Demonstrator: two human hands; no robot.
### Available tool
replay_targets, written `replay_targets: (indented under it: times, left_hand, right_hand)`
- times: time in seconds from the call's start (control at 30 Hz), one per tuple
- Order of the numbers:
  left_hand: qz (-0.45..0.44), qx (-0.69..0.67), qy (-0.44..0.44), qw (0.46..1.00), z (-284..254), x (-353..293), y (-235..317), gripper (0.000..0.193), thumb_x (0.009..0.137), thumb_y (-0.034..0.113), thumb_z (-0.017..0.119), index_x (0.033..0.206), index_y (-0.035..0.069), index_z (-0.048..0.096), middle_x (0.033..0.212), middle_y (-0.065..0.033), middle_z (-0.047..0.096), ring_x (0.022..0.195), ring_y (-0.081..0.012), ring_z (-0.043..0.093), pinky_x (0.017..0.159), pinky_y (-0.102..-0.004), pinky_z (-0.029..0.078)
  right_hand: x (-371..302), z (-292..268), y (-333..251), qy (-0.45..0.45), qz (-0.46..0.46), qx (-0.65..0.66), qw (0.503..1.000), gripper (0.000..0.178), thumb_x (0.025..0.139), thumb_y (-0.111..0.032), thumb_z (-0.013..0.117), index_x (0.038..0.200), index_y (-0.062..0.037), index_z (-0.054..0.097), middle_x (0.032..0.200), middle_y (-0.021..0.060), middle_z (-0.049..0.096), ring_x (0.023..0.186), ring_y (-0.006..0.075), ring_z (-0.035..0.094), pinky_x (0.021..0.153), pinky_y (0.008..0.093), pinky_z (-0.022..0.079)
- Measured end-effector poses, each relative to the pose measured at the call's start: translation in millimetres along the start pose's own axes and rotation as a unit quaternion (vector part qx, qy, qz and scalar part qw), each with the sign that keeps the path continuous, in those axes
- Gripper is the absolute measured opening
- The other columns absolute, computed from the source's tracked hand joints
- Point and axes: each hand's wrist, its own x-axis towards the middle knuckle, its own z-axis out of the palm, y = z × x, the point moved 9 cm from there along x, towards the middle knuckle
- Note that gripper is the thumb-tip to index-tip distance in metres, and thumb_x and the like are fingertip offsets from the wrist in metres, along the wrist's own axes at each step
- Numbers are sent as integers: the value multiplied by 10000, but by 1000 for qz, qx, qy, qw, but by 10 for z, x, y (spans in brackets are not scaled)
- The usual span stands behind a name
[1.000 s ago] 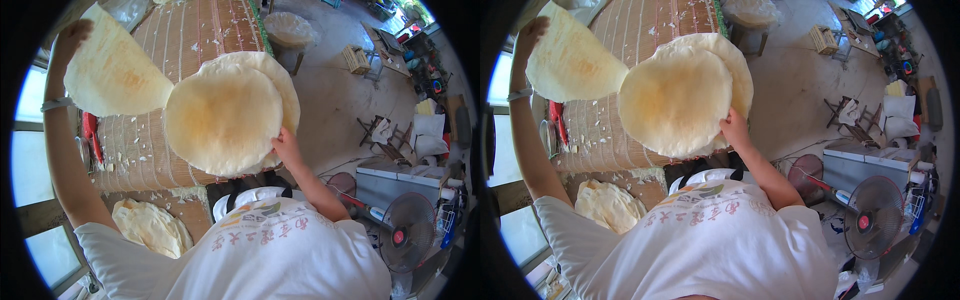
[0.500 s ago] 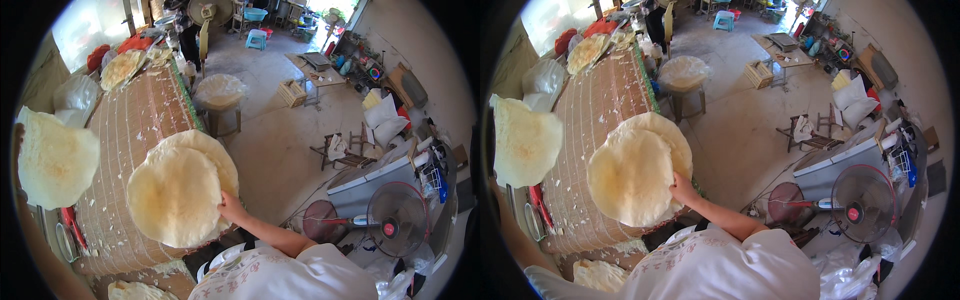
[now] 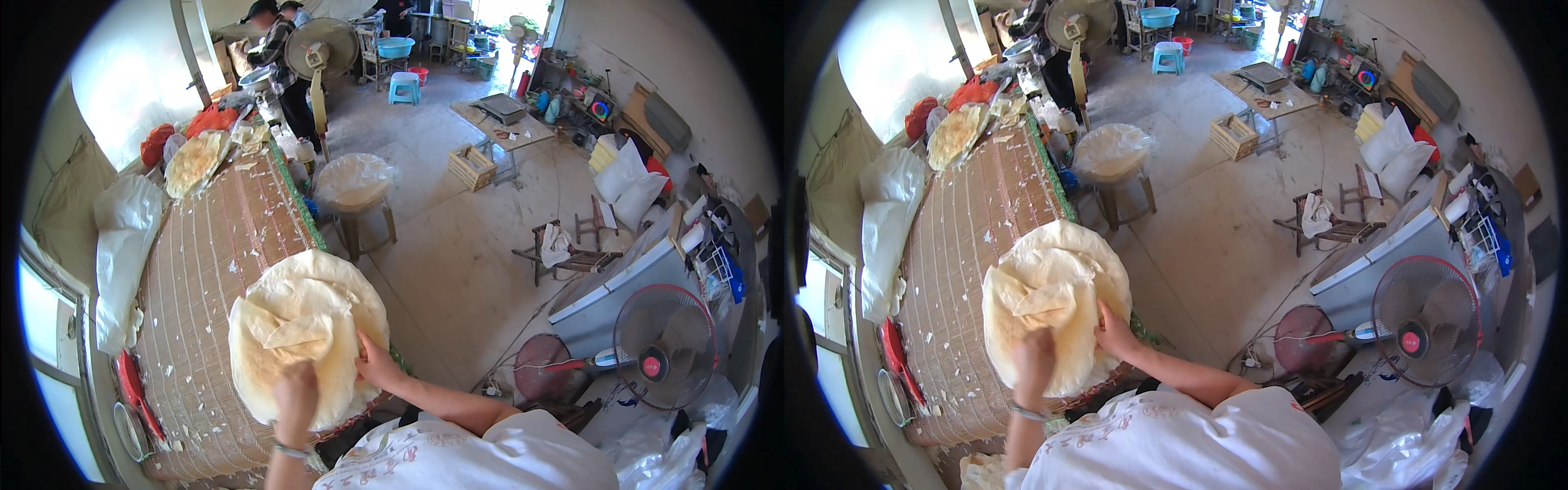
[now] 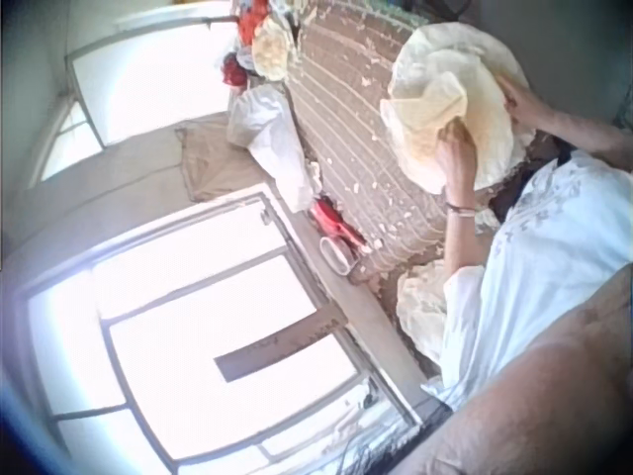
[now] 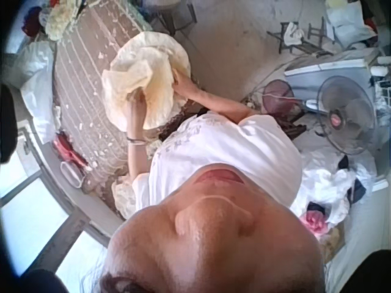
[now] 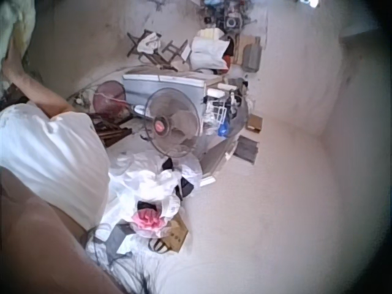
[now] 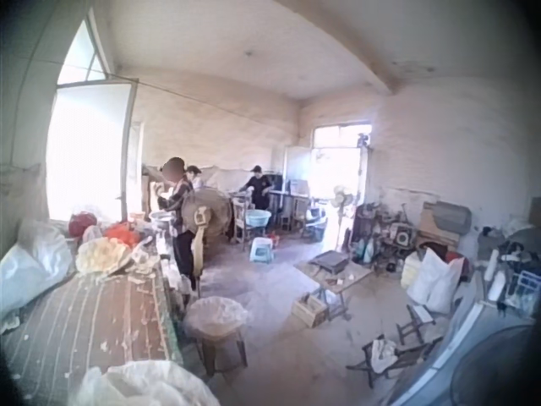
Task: The person repeatedly peels thin layers from a large stack of dough sheets on a bamboo mat, then stacks the peeled sheets on the table. The person handles the dough by hand without using tools.
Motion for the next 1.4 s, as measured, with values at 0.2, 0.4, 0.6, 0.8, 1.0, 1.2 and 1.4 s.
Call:
replay_targets:
  times: [0.2, 0.4, 0.6, 0.8, 1.0, 1.2, 1.4]
  left_hand:
    - [-10, -81, -20, 996, 510, -383, 355, 290, 775, 91, 640, 1060, 60, 598, 1021, -127, 604, 897, -328, 582, 738, -418, 490]
    - [-37, -71, -35, 996, 551, -423, 191, 467, 728, 249, 739, 1124, 60, 578, 1040, -139, 593, 970, -328, 566, 770, -406, 493]
    - [-78, -165, -13, 983, 496, -389, -31, 220, 796, 161, 693, 987, 56, 656, 908, -125, 658, 748, -300, 635, 642, -376, 500]
    - [-109, -231, -8, 967, 494, -406, -152, 197, 832, 131, 656, 993, 18, 669, 903, -117, 665, 678, -217, 632, 577, -303, 505]
    - [-88, -175, 21, 980, 485, -375, -89, 219, 816, 165, 644, 1010, 64, 654, 925, -117, 656, 726, -291, 644, 629, -368, 508]
    - [-58, -76, 86, 992, 371, -198, 183, 270, 801, 129, 638, 1058, 47, 622, 976, -113, 650, 757, -307, 645, 627, -389, 505]
    - [-126, -92, 5, 988, 614, -96, 17, 192, 846, 129, 589, 991, 14, 641, 945, -137, 644, 808, -331, 636, 643, -404, 503]
  right_hand:
    - [39, 1, 90, -15, 7, -8, 1000, 589, 887, -1, 457, 1434, -55, 246, 855, 125, 645, 662, 166, 640, 559, 321, 560]
    - [168, 121, 216, -39, 2, -31, 999, 580, 931, -166, 543, 1434, -74, 270, 788, 69, 632, 653, 115, 613, 565, 281, 523]
    - [197, 191, 371, -56, 59, 165, 983, 434, 960, -178, 514, 1342, -36, 366, 887, 80, 637, 705, 137, 652, 587, 266, 543]
    - [155, 219, 279, -81, 61, 143, 984, 373, 984, -199, 468, 1313, -33, 409, 957, 86, 623, 785, 139, 645, 654, 275, 559]
    - [158, 239, 197, -98, 24, 119, 988, 399, 996, -188, 427, 1359, -34, 370, 999, 86, 613, 828, 137, 642, 698, 302, 564]
    - [173, 83, 135, -23, 16, 103, 994, 450, 974, -131, 426, 1413, -84, 339, 1010, 95, 613, 819, 131, 641, 678, 309, 569]
    - [363, -17, 209, 8, 39, 75, 996, 452, 930, -90, 482, 1374, -98, 397, 979, 96, 618, 765, 129, 639, 623, 294, 569]
